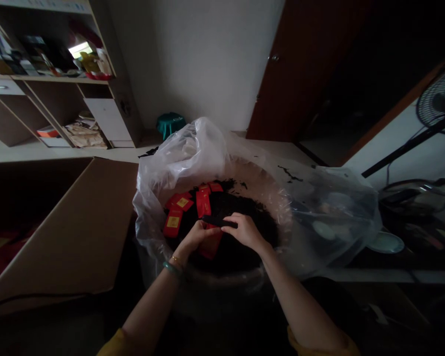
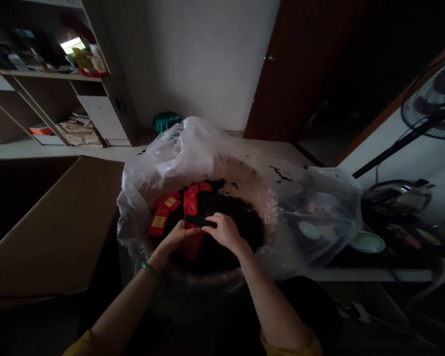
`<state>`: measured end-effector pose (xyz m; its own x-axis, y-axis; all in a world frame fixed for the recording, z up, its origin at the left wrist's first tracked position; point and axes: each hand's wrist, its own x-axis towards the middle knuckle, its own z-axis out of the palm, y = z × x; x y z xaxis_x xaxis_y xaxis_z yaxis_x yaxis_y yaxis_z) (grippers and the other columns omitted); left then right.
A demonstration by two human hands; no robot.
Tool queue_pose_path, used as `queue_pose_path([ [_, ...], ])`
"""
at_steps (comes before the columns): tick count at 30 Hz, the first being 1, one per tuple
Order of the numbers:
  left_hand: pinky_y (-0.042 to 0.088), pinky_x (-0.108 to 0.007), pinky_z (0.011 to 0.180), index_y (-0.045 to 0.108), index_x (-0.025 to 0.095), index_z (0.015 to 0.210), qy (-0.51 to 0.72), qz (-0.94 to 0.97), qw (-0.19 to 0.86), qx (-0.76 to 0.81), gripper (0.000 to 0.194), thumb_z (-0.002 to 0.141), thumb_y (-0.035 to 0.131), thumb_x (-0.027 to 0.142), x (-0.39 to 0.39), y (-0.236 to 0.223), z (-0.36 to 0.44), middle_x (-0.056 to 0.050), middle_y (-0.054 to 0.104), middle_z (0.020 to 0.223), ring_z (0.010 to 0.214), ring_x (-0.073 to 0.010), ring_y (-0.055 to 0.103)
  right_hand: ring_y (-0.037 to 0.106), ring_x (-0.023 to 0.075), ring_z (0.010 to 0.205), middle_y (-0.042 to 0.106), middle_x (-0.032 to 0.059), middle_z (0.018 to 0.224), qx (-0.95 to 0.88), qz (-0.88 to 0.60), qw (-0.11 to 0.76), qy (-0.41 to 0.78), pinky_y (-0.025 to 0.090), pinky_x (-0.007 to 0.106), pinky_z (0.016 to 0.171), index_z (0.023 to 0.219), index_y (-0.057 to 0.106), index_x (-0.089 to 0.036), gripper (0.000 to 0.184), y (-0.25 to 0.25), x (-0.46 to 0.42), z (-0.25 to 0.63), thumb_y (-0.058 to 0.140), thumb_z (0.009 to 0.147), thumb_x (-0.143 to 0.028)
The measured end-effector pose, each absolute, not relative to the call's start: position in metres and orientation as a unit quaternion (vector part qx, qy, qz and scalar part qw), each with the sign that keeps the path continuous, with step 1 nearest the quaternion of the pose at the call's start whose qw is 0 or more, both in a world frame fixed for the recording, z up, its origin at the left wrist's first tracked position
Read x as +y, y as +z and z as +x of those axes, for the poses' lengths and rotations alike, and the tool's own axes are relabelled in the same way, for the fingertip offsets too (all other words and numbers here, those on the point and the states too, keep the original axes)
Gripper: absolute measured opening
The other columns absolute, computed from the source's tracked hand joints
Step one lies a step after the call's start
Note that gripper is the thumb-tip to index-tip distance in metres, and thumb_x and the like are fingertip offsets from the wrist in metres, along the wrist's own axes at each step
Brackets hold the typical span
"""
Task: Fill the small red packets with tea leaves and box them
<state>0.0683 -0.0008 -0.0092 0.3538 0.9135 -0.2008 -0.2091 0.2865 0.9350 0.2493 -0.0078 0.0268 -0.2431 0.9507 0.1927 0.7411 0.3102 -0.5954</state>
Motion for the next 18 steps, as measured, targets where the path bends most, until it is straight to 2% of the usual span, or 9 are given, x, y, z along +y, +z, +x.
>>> queue_pose_path([
  [14, 0.045, -0.023, 0.060, 0.071, 0.011, 0.074, 0.406, 0.458, 0.661, 0.433, 0.043, 0.046, 0.087, 0.040, 0.003, -0.014, 0.068, -0.001, 0.070, 0.067, 0.061, -0.0133, 0.059, 0.066, 0.0192, 0.078, 0.070, 0.0054, 0.087, -0.751, -0.565, 0.263, 0.218, 0.049, 0.028, 0.069, 0.096, 0.074, -0.019, 0.023, 0.024, -0.009, 0.248, 0.073, 0.074, -0.025],
  [18, 0.045, -0.024, 0.061, 0.071, 0.011, 0.071, 0.413, 0.476, 0.638, 0.443, 0.039, 0.048, 0.085, 0.040, 0.003, -0.012, 0.068, -0.001, 0.070, 0.067, 0.062, -0.0146, 0.059, 0.067, 0.0194, 0.083, 0.070, 0.0048, 0.090, -0.744, -0.550, 0.287, 0.248, 0.050, 0.029, 0.076, 0.095, 0.073, -0.020, 0.023, 0.017, -0.007, 0.249, 0.073, 0.073, -0.024],
])
